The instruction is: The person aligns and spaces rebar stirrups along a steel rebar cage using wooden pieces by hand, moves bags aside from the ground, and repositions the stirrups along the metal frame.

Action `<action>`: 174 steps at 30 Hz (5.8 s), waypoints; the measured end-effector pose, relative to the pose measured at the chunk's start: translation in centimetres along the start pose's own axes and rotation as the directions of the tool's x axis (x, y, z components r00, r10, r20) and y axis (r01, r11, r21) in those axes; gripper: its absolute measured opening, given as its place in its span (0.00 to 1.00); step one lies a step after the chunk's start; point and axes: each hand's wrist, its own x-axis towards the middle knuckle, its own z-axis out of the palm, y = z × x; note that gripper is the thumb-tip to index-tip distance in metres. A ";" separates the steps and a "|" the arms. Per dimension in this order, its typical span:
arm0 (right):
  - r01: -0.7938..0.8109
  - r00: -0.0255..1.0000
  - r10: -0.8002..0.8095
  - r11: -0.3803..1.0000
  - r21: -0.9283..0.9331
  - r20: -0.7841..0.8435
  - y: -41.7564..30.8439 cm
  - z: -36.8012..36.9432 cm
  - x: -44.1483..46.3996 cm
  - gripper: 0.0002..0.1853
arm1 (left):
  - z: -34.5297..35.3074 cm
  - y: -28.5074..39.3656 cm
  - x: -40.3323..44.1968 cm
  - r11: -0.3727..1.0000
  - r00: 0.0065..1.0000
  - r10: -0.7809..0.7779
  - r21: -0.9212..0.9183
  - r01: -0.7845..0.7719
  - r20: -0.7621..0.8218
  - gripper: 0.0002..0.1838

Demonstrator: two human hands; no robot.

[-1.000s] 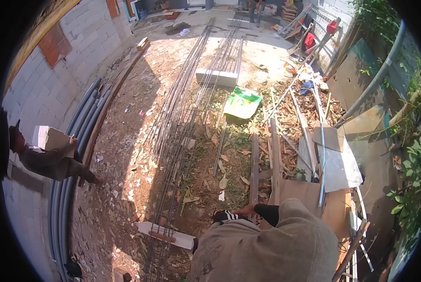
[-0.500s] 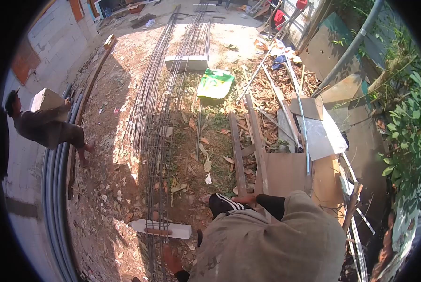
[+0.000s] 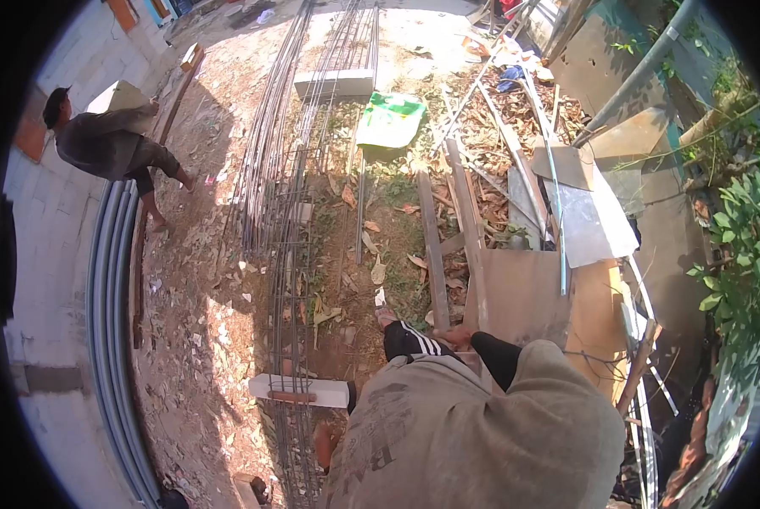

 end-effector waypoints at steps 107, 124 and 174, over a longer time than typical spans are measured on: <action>0.034 0.873 0.222 0.860 0.509 -0.434 -71.7 9.9 14.8 0.27 | -55.4 75.8 70.3 0.999 0.969 -0.044 -0.009 0.043 -0.244 0.37; 0.286 0.729 0.282 0.703 0.652 -0.624 -97.3 -8.3 31.3 0.31 | -14.2 124.8 87.6 0.770 0.936 0.041 0.586 -0.251 0.348 0.32; 0.355 0.292 0.901 -0.414 0.838 0.321 -117.3 -44.5 68.3 0.52 | 85.7 145.0 132.9 -0.263 -0.189 -0.742 -0.539 -0.800 0.643 0.17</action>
